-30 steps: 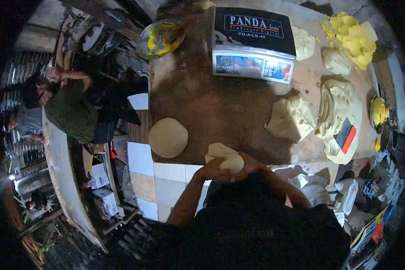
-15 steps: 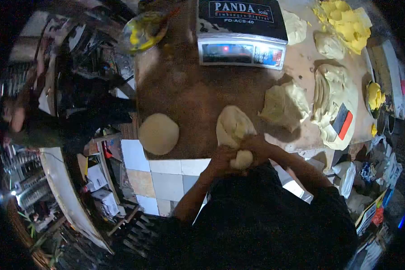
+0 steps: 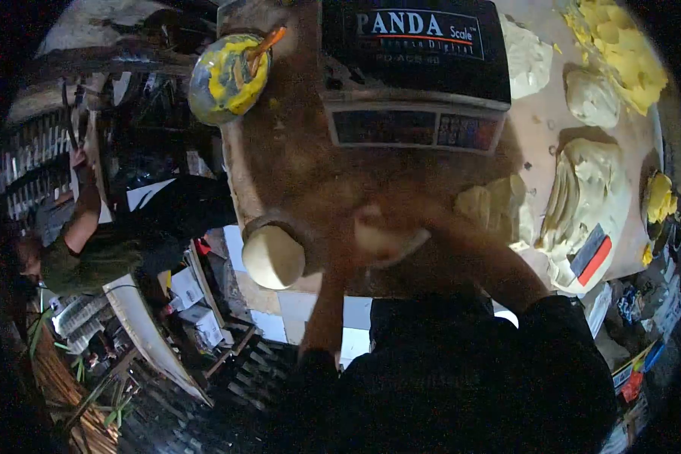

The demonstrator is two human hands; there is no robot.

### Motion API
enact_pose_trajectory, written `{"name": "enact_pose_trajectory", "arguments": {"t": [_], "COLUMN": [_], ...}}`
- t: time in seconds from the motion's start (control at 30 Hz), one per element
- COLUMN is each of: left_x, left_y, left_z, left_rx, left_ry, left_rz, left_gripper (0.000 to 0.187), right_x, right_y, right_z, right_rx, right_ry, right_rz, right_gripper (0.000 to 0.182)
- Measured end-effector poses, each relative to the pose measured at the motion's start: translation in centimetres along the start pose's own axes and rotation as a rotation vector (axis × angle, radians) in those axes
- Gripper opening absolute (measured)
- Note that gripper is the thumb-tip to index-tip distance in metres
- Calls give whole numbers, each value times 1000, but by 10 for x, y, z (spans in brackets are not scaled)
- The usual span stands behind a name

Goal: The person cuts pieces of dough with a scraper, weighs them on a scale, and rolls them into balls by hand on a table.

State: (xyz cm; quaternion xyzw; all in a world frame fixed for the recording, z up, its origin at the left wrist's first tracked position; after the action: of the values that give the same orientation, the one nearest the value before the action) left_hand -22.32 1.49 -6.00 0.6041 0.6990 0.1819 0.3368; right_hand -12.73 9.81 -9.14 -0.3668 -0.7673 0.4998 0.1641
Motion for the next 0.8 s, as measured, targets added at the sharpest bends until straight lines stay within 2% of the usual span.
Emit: {"name": "enact_pose_trajectory", "arguments": {"t": [0.13,0.27,0.33,0.43,0.53,0.57,0.63,0.67,0.73,0.8], "left_x": [-43,-3,12,22,29,27,8,-10,-63,-103], "left_y": [-2,26,45,51,46,42,25,15,-8,-27], "left_z": [3,-42,-63,-39,2,3,-12,-17,-13,-4], "left_rx": [-83,-79,-54,38,88,73,4,-23,-61,-103], "left_ry": [-23,20,49,31,-36,-59,-92,-74,1,89], "left_rz": [-69,-28,50,142,119,90,34,29,53,63], "left_gripper": [87,89,90,91,93,93,94,94,95,96], "right_x": [-20,-51,-98,-141,-121,-102,-74,-71,-81,-110], "right_y": [10,39,37,32,31,-8,-24,-12,-19,-33], "right_z": [-10,-34,-18,31,51,19,20,33,53,88], "right_rx": [92,260,297,254,436,517,586,556,391,175], "right_ry": [344,660,791,876,742,642,237,-63,-197,133], "right_rz": [151,299,284,164,202,185,357,533,588,332], "right_gripper": [53,53,54,56,59,59,58,56,54,51]}}
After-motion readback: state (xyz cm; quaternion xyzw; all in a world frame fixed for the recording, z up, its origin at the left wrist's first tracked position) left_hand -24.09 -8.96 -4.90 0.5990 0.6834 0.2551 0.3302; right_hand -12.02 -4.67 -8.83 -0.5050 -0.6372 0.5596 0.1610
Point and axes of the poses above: each hand's wrist, its own x-axis towards the middle knuckle, its own z-axis out of the palm, y = z × x, the point moved 9 cm from there along x, towards the middle knuckle, and after that the axes turned 13 degrees about y, right-handed, at the moved point
